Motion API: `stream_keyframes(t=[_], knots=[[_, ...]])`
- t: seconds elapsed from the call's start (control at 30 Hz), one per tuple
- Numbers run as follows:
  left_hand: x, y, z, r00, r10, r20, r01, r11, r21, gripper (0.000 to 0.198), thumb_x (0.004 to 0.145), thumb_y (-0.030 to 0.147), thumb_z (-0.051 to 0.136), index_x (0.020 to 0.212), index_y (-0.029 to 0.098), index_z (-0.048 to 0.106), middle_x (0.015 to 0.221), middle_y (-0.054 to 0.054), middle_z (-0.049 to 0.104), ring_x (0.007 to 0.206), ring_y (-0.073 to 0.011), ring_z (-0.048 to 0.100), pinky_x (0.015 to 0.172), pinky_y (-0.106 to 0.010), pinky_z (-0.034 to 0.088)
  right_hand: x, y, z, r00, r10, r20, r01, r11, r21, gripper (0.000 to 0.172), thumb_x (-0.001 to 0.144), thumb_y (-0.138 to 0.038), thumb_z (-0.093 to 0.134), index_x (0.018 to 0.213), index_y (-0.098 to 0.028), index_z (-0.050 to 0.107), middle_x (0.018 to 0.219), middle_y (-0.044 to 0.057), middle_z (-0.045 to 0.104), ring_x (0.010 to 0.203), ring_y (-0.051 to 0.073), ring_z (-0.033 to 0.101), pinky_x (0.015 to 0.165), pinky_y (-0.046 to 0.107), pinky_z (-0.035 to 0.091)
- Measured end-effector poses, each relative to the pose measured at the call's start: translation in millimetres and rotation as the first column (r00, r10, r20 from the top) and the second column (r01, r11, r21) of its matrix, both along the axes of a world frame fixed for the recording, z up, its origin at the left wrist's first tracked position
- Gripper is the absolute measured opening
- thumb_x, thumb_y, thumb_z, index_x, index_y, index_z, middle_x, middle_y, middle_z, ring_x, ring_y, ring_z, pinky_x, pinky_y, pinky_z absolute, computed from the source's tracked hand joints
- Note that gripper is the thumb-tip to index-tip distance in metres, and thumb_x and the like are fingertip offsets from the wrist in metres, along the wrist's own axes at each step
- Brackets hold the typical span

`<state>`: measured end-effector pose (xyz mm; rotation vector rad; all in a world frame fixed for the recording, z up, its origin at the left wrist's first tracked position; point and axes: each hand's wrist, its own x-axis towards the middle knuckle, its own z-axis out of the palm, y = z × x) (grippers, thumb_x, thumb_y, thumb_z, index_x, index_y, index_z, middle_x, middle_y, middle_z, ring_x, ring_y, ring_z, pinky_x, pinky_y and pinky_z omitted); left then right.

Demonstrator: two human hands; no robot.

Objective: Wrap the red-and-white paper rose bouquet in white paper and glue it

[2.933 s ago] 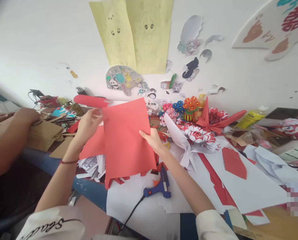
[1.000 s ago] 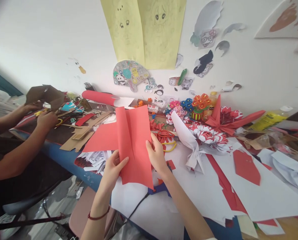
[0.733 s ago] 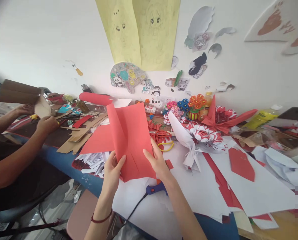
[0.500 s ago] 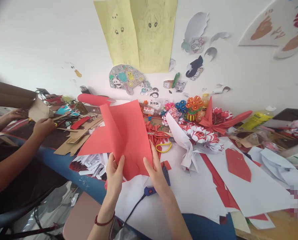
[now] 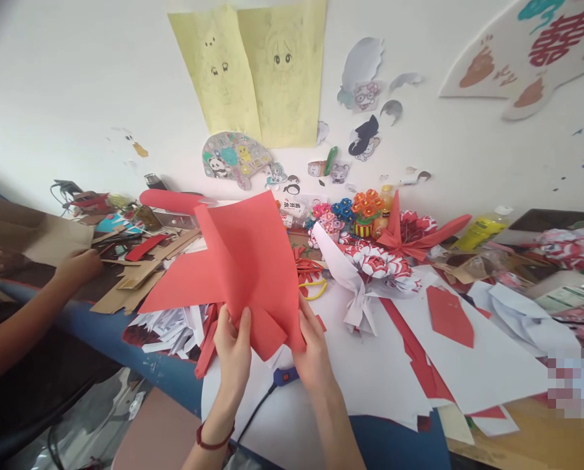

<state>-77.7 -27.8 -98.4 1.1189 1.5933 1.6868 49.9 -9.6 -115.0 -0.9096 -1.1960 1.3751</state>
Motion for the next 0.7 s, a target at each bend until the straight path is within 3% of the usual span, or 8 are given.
stream_keyframes(t=[0.17, 0.3, 0.47, 0.7], knots=[[-5, 0, -2.6, 0.995, -0.102, -0.008, 0.102, 0.994, -0.023, 0.030, 0.096, 0.040, 0.053, 0.122, 0.025, 0.054, 0.121, -0.009, 0.066, 0.112, -0.0240, 0.063, 0.094, -0.036, 0.051, 6, 3, 13.5, 0.938, 0.125, -0.324, -0.167, 0.981, -0.104, 0.065, 0.089, -0.043, 0.065, 0.149, -0.036, 0.042, 0.156, 0.003, 0.044, 0.141, 0.030, 0.045, 0.112, 0.050, 0.045], [-3, 0, 0.2, 0.986, -0.146, 0.077, 0.148, 0.989, -0.011, 0.032, 0.095, 0.040, 0.054, 0.123, 0.023, 0.055, 0.126, -0.009, 0.064, 0.117, -0.0241, 0.062, 0.099, -0.037, 0.050, -1, 2, 20.3, 0.963, 0.084, -0.258, -0.121, 0.984, -0.129, 0.058, 0.081, -0.041, 0.075, 0.135, -0.030, 0.059, 0.142, 0.006, 0.059, 0.132, 0.030, 0.055, 0.110, 0.047, 0.047], [2, -2, 4.8, 0.928, -0.244, 0.280, 0.254, 0.967, 0.000, 0.041, 0.092, 0.040, 0.060, 0.129, 0.024, 0.052, 0.132, -0.009, 0.062, 0.121, -0.0246, 0.061, 0.101, -0.037, 0.051, -11, 0, 13.0, 0.978, -0.055, -0.200, 0.026, 0.989, -0.144, 0.046, 0.081, -0.042, 0.075, 0.122, -0.022, 0.066, 0.123, 0.009, 0.071, 0.116, 0.029, 0.065, 0.101, 0.044, 0.053], [-2, -1, -3.6, 0.946, -0.285, 0.154, 0.289, 0.957, -0.002, 0.052, 0.087, 0.035, 0.068, 0.134, 0.022, 0.050, 0.134, -0.011, 0.061, 0.124, -0.0278, 0.060, 0.103, -0.041, 0.050, -7, -1, 4.0, 0.995, -0.091, -0.032, 0.085, 0.986, -0.147, 0.040, 0.081, -0.047, 0.074, 0.110, -0.019, 0.070, 0.107, 0.010, 0.074, 0.102, 0.029, 0.069, 0.088, 0.040, 0.057]])
